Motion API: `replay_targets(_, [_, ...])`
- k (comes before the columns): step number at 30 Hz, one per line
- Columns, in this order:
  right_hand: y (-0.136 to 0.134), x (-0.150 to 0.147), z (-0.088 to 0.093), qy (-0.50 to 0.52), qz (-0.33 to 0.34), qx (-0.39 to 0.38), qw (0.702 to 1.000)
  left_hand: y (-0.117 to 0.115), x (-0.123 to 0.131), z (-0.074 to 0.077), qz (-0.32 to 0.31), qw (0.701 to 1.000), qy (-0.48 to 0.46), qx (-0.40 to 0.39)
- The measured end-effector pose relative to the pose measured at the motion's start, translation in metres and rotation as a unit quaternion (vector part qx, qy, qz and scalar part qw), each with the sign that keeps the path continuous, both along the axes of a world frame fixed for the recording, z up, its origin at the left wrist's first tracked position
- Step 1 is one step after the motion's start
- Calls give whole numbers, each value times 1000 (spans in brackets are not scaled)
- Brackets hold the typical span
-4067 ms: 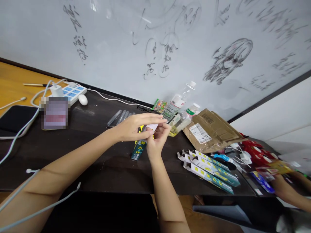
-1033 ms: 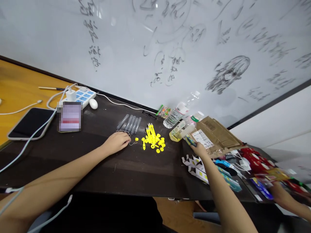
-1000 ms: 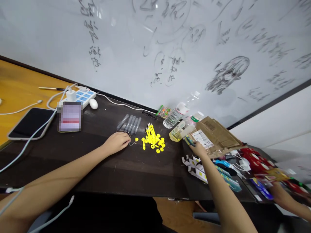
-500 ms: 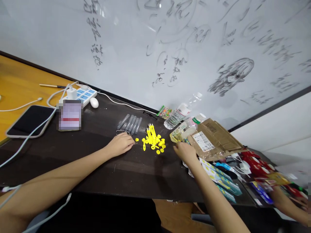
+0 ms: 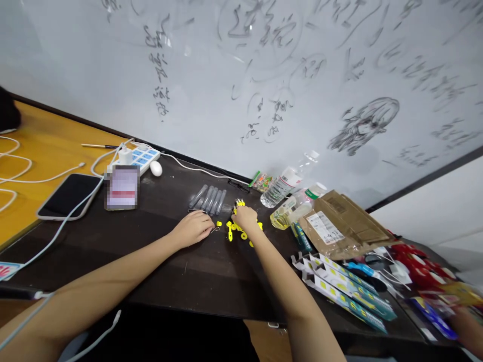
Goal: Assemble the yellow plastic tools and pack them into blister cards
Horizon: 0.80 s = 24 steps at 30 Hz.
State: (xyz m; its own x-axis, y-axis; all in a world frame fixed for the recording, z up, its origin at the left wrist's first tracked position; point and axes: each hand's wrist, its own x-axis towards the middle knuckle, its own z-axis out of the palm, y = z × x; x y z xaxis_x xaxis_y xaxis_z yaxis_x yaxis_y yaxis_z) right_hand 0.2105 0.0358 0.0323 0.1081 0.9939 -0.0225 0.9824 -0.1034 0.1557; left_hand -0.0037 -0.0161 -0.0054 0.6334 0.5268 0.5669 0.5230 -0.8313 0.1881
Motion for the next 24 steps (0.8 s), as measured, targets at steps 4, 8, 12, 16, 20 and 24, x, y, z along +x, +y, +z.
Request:
replay_targets(4, [5, 4, 0, 11, -8, 1, 1000, 1, 1, 0, -7, 1000, 0, 7])
replay_targets(8, [9, 12, 10, 31, -23, 15, 999, 1, -1, 0, -5, 1000, 4, 4])
replay_targets(12, [1, 21, 27, 84, -5, 62, 994, 0, 0, 0, -2, 1000, 2, 1])
replay_targets(16, [-29, 15, 28, 402, 106, 33, 909, -7, 3, 4, -16, 999, -21, 27])
replay_targets(20, [-67, -2, 7, 591, 163, -126, 780, -13, 5, 7, -31, 997, -30, 65])
replay_targets(24, [-91, -8, -17, 661, 155, -204, 705, -13, 4, 4, -88, 994, 3, 61])
